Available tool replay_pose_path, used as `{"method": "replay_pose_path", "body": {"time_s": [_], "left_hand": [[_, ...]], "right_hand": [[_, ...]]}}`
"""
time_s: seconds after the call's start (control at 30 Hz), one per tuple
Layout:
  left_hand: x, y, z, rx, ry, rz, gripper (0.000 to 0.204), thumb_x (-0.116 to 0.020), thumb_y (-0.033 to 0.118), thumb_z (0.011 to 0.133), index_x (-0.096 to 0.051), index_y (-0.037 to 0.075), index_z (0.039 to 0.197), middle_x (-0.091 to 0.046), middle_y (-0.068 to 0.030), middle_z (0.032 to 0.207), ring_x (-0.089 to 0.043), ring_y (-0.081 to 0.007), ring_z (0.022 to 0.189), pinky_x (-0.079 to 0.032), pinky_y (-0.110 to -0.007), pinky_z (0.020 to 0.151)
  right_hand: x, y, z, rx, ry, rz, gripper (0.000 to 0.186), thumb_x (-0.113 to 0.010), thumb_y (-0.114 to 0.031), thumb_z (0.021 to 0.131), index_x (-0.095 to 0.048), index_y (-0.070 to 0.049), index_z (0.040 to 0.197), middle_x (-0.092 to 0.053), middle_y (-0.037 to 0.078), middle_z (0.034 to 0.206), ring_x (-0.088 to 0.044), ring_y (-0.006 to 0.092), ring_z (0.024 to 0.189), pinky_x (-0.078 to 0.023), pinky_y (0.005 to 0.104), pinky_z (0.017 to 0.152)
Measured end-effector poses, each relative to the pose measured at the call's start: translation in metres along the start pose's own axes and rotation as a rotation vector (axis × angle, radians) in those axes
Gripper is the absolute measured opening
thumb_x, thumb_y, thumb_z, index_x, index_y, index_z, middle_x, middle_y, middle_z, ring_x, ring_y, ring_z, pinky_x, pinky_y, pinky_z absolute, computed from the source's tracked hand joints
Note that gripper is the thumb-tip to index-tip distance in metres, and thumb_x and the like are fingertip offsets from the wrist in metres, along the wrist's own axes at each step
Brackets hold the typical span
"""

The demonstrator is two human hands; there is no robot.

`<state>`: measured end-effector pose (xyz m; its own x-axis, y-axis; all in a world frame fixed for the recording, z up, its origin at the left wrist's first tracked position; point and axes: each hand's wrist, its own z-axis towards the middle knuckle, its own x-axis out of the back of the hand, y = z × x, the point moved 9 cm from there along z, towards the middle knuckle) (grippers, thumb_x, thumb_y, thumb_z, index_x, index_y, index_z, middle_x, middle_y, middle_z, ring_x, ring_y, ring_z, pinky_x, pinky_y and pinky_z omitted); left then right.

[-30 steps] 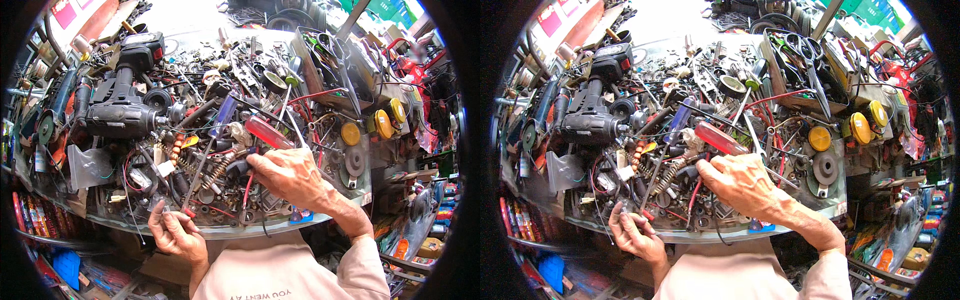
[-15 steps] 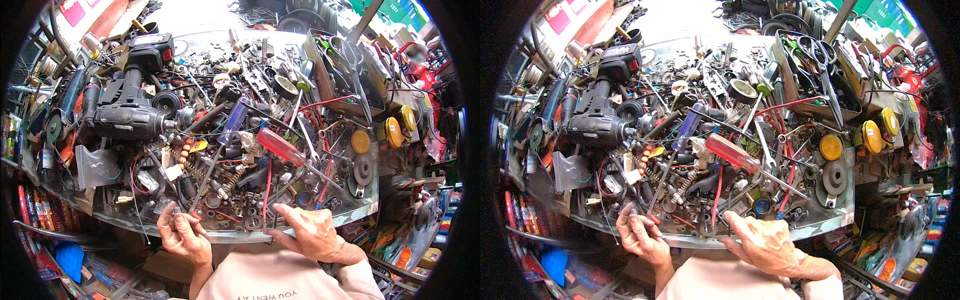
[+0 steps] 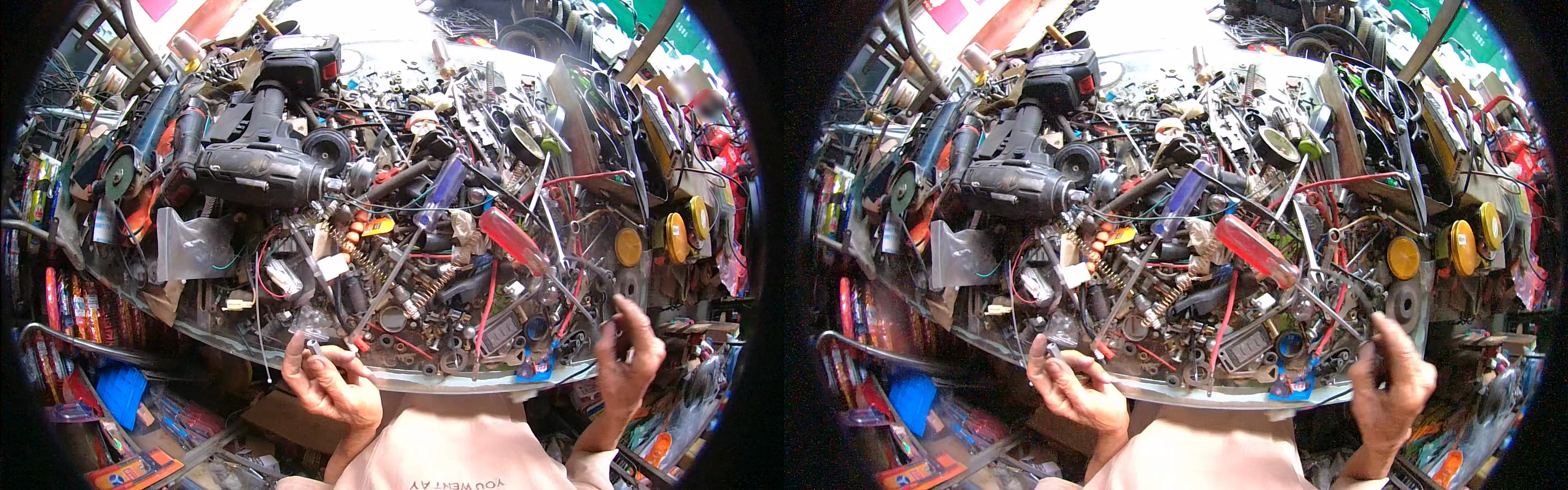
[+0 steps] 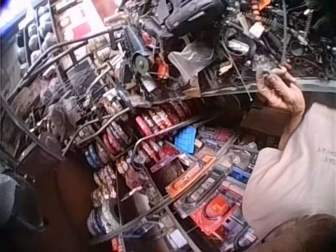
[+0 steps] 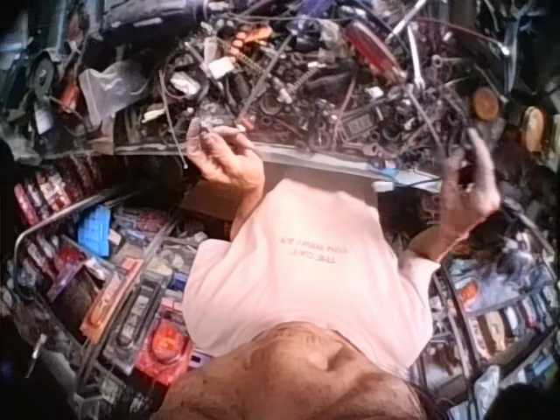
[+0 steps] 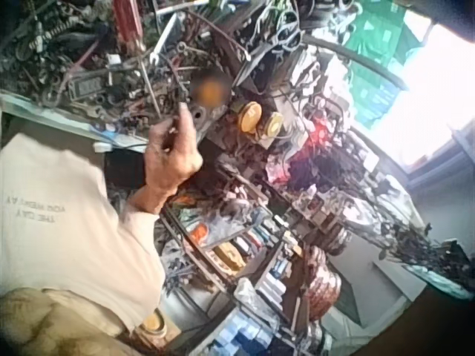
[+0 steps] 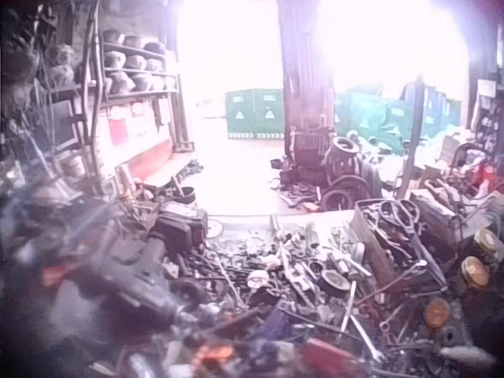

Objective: The person works at a cluttered workbench, handling various small electronic components and tools. They use pliers to strip wire insulation and manipulate small metal connectors, occasionally picking up and examining other parts like springs and screws from the pile.

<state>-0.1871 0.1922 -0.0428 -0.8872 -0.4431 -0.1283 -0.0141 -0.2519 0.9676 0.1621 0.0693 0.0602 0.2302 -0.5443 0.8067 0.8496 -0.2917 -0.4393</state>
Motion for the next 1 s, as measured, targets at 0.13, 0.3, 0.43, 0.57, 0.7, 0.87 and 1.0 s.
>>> {"method": "replay_pose_path", "body": {"time_s": [0.13, 0.3, 0.43, 0.57, 0.7, 0.87, 1.0], "left_hand": [[0.003, 0.001, 0.002, 0.042, 0.001, 0.120, 0.041, -0.045, 0.025, 0.107, -0.046, -0.002, 0.139, -0.047, 0.0000, 0.065, -0.033, -0.0057, 0.048, -0.042, -0.024, 0.057], [0.002, 0.002, 0.004, -0.008, 0.010, 0.130, 0.043, -0.049, 0.022, 0.106, -0.047, -0.007, 0.138, -0.042, 0.0013, 0.064, -0.032, -0.0055, 0.051, -0.039, -0.022, 0.056], [-0.001, -0.002, 0.005, -0.002, -0.035, 0.076, 0.042, -0.050, 0.022, 0.106, -0.048, -0.008, 0.136, -0.042, 0.0003, 0.064, -0.033, -0.0066, 0.052, -0.048, -0.027, 0.063], [-0.003, 0.001, 0.006, -0.030, -0.031, 0.091, 0.040, -0.047, 0.019, 0.107, -0.047, -0.009, 0.135, -0.041, 0.0016, 0.064, -0.030, -0.0042, 0.051, -0.038, -0.020, 0.056], [-0.004, 0.003, 0.007, 0.010, -0.035, 0.100, 0.040, -0.047, 0.021, 0.108, -0.048, -0.007, 0.136, -0.041, 0.0025, 0.064, -0.029, -0.0029, 0.051, -0.036, -0.019, 0.056], [-0.005, 0.001, 0.008, -0.074, -0.084, 0.116, 0.040, -0.049, 0.019, 0.107, -0.049, -0.011, 0.132, -0.042, 0.0018, 0.065, -0.030, -0.0034, 0.051, -0.035, -0.019, 0.055], [-0.002, 0.001, 0.008, -0.052, -0.088, 0.207, 0.040, -0.051, 0.023, 0.106, -0.055, -0.007, 0.131, -0.043, 0.0017, 0.069, -0.031, -0.0047, 0.055, -0.035, -0.019, 0.056]], "right_hand": [[0.034, -0.008, 0.025, 0.158, 0.172, -0.174, 0.036, -0.067, 0.008, 0.084, -0.071, -0.002, 0.119, -0.071, 0.011, 0.089, -0.059, 0.0134, 0.062, -0.048, 0.0266, 0.058], [0.054, -0.023, 0.054, 0.348, 0.333, -0.290, 0.033, -0.068, 0.009, 0.087, -0.072, -0.002, 0.118, -0.073, 0.016, 0.098, -0.072, 0.0245, 0.081, -0.056, 0.0327, 0.071], [0.054, -0.013, 0.063, 0.419, 0.417, -0.314, 0.041, -0.068, 0.010, 0.081, -0.074, -0.008, 0.118, -0.073, 0.013, 0.101, -0.073, 0.0253, 0.082, -0.057, 0.0333, 0.069], [0.031, 0.001, 0.078, 0.404, 0.312, -0.270, 0.041, -0.070, 0.005, 0.081, -0.073, -0.012, 0.119, -0.070, 0.012, 0.103, -0.071, 0.0272, 0.079, -0.057, 0.0360, 0.066], [0.025, 0.006, 0.083, 0.323, 0.330, -0.256, 0.035, -0.072, 0.001, 0.088, -0.071, -0.008, 0.123, -0.069, 0.011, 0.116, -0.070, 0.0173, 0.084, -0.056, 0.0285, 0.068], [0.031, 0.006, 0.066, 0.242, 0.285, -0.161, 0.035, -0.077, 0.000, 0.084, -0.072, -0.008, 0.118, -0.071, 0.009, 0.106, -0.060, 0.0107, 0.066, -0.051, 0.0250, 0.059], [0.020, 0.007, 0.042, 0.149, 0.123, -0.107, 0.021, -0.079, -0.002, 0.080, -0.074, -0.001, 0.100, -0.072, 0.015, 0.086, -0.070, 0.0251, 0.068, -0.055, 0.0324, 0.060]]}}
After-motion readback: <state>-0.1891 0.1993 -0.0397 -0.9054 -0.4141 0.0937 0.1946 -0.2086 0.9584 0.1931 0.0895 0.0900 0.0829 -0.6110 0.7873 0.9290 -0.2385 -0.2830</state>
